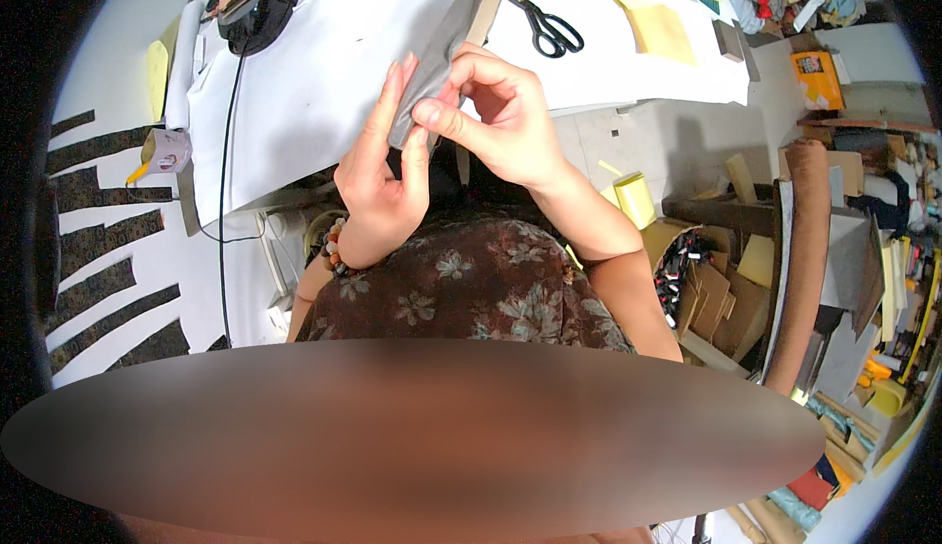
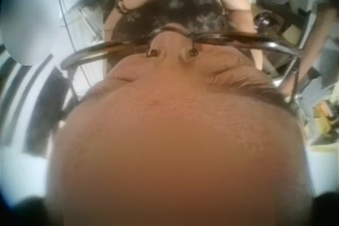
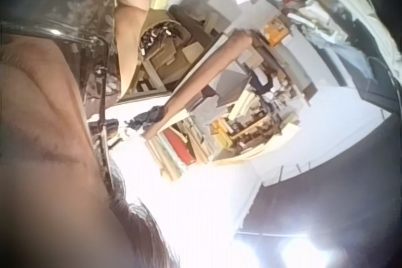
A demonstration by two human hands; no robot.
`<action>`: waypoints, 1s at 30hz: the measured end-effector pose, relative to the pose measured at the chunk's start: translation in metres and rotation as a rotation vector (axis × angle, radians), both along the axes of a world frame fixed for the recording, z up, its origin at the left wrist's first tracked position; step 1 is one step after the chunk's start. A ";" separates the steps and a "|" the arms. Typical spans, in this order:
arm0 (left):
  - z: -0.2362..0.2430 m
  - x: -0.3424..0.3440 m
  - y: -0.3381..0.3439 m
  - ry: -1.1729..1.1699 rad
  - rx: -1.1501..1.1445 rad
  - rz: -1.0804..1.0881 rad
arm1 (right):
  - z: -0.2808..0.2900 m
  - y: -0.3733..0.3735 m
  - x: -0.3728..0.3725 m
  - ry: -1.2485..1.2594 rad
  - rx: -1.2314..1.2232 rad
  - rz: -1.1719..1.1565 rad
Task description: The person is sewing a piece of fabric, using scissors to trim excess material and an iron to press the seams. They handle the fabric carefully, ensuring precise cuts and smooth edges.
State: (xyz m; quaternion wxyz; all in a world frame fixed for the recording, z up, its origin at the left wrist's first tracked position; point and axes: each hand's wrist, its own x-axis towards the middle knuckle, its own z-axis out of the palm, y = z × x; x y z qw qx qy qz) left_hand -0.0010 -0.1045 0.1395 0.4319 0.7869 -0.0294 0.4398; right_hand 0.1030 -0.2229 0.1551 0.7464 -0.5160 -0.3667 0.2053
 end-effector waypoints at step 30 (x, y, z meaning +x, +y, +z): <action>-0.015 -0.001 0.004 -0.013 -0.206 -0.161 | -0.001 0.002 0.002 0.115 -0.062 0.084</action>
